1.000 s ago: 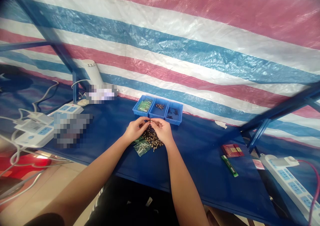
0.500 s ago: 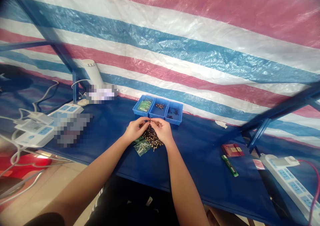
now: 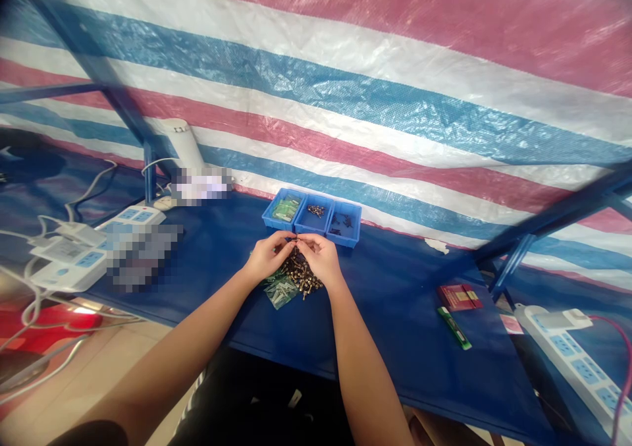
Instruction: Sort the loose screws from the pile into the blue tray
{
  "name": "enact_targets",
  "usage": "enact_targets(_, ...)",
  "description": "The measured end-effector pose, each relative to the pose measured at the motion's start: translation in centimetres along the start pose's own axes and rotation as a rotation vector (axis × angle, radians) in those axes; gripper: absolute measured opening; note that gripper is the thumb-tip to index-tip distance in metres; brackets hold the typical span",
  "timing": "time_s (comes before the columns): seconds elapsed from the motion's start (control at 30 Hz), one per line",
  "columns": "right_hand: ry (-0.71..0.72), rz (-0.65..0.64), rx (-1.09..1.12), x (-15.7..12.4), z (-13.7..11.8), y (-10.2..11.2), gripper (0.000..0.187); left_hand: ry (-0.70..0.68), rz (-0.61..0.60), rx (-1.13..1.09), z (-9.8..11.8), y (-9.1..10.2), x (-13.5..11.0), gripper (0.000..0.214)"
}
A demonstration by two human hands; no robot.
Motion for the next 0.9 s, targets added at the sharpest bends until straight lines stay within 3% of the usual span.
enact_targets(0.13, -0.012, -0.005, -0.034, -0.1, 0.0, -0.1, 0.033, 0.009, 0.020, 0.006, -0.2, 0.1, 0.1, 0.030)
enact_targets(0.47, -0.033, -0.022, 0.022, 0.0, 0.5, -0.3, 0.031, 0.006, -0.067, 0.027, 0.5, 0.0, 0.1, 0.032)
enact_targets(0.63, -0.107, 0.076, 0.098, 0.3, 1.3, 0.5, 0.036, -0.006, 0.061, 0.064, 0.2, 1.0, 0.0, 0.031)
enact_targets(0.73, -0.078, 0.138, 0.239, 0.3, 1.0, 1.0, 0.051, 0.017, 0.105, 0.090, -0.3, 1.2, 0.0, 0.031)
enact_targets(0.8, -0.043, 0.095, 0.296, 0.4, 0.4, 0.8, 0.059, 0.018, 0.106, 0.105, -0.4, 1.2, 0.0, 0.032)
enact_targets(0.9, -0.031, 0.017, 0.208, 0.3, 0.3, 0.5, 0.049, 0.004, 0.107, 0.111, -0.2, 1.2, 0.0, 0.032)
Point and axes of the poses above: each hand's wrist, its own x-axis towards the middle knuckle, its own y-axis out of the back of the hand, z = x × y, the point moved 9 cm from there along x, towards the middle knuckle, and after that the axes turned 5 degrees about z, right-handed, at the moved point
